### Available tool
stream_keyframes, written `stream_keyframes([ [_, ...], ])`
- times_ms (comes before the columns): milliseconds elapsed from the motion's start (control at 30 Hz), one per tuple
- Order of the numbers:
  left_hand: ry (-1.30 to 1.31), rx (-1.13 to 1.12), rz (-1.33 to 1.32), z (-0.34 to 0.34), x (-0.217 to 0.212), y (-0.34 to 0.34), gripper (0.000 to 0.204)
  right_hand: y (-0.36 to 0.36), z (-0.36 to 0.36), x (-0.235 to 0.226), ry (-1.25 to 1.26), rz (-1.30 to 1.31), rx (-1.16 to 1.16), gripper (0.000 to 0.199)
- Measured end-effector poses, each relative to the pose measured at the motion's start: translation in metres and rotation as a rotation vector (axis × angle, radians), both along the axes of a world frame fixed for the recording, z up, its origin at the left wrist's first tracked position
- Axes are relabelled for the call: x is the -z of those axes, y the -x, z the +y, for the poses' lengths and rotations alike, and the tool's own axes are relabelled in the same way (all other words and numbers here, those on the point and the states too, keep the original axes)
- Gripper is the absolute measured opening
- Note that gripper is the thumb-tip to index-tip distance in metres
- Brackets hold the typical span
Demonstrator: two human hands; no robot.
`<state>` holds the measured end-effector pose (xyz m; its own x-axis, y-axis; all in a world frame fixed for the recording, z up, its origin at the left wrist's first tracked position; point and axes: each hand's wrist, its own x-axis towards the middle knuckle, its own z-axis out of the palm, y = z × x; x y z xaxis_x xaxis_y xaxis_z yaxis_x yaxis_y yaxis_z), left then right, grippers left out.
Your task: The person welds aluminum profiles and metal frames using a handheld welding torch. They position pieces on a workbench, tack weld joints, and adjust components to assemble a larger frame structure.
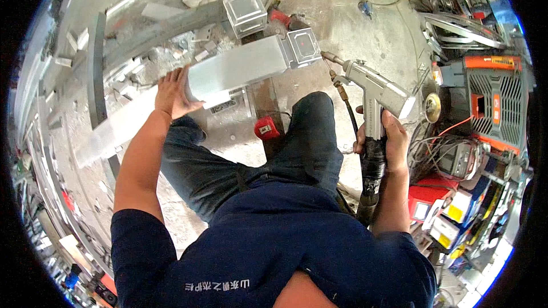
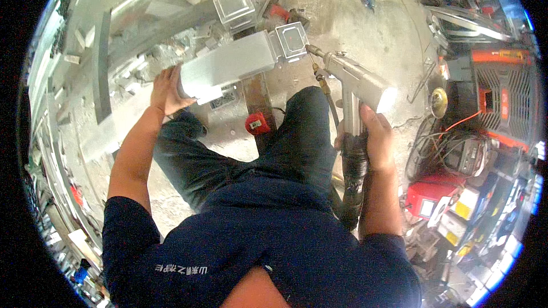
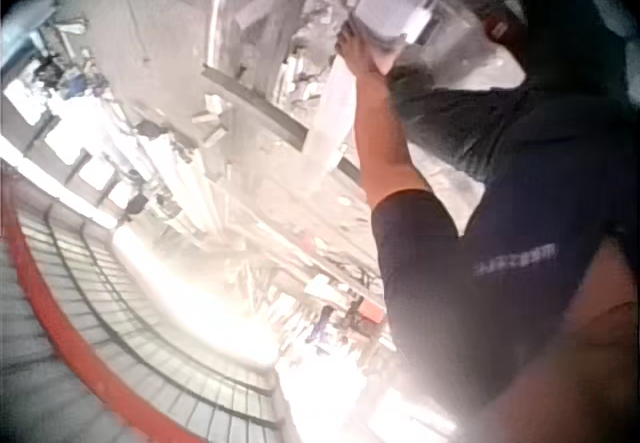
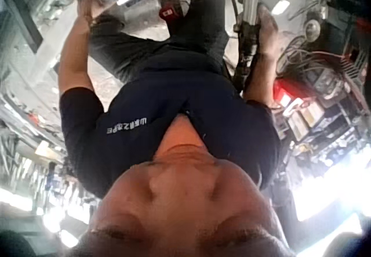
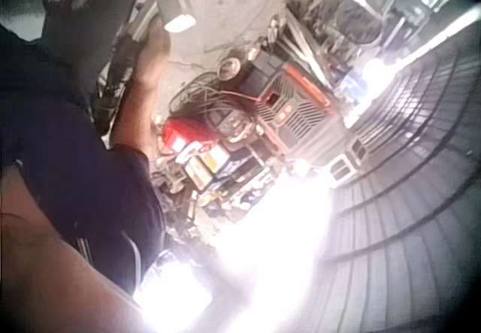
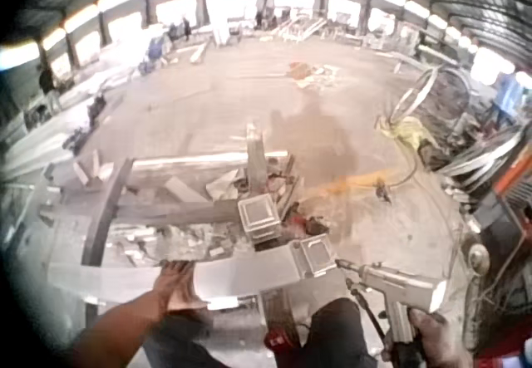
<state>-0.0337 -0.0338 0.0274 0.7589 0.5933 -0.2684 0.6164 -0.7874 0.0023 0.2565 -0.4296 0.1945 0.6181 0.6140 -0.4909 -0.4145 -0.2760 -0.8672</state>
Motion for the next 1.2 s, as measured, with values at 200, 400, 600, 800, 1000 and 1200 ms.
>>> stream_keyframes([
  [200,0.086,0.097,0.160,0.001,-0.025,-0.018,0.129,0.003,-0.015,-0.002,-0.007,0.053,0.096,0.061],
  [400,0.285,0.129,0.128,0.035,-0.014,-0.010,0.128,0.005,-0.025,-0.010,-0.031,0.024,0.144,0.061],
  [600,0.754,-0.106,-0.045,0.075,-0.008,-0.017,0.114,0.005,-0.028,-0.008,-0.091,0.024,0.156,0.063],
  [800,0.317,0.021,-0.145,0.026,-0.024,0.003,0.071,0.009,-0.028,-0.009,-0.072,0.012,0.169,0.061],
  [1000,0.031,-0.198,-0.167,-0.007,-0.008,0.008,0.067,0.010,-0.028,-0.009,-0.094,0.033,0.150,0.059],
  [1200,-0.100,0.134,0.145,-0.029,-0.031,0.019,0.136,0.013,-0.034,-0.008,-0.068,0.009,0.149,0.057],
])
